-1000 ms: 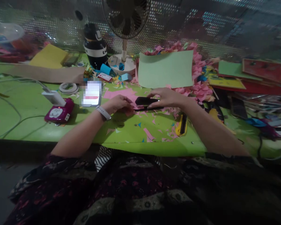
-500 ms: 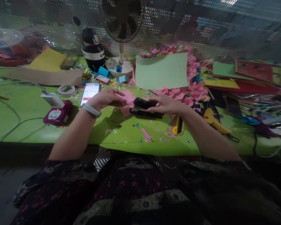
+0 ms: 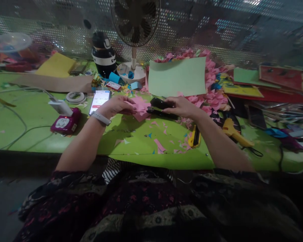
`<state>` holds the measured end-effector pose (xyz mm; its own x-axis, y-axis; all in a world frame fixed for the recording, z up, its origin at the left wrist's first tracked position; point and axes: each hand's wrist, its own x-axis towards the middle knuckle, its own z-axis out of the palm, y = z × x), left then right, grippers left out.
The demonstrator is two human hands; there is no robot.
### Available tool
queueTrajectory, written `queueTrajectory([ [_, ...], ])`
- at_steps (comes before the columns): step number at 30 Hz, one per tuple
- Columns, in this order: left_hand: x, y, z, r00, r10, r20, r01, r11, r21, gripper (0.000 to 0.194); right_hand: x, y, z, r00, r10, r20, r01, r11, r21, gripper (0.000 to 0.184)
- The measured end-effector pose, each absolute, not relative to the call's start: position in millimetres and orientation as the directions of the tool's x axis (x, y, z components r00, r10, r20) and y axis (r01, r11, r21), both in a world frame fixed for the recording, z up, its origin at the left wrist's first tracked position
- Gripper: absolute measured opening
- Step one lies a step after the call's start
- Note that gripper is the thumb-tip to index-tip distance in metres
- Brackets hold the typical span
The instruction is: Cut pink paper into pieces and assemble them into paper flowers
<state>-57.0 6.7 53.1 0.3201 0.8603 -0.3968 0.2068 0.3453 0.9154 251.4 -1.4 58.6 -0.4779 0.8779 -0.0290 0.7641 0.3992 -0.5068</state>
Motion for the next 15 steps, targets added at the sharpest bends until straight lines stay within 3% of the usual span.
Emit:
queueTrajectory([
  [8, -50, 5, 44, 0.289, 0.865, -0.411, 0.223, 0.356, 0.907, 0.041, 250, -23, 55, -0.54, 0.841, -0.023, 0.752, 0.47, -0.462, 0.037],
  [15, -37, -2, 37, 0.327, 0.83, -0.453, 0.224, 0.397, 0.89, 0.044, 250, -27, 55, -0.539, 0.842, -0.034, 0.741, 0.454, -0.495, 0.04],
])
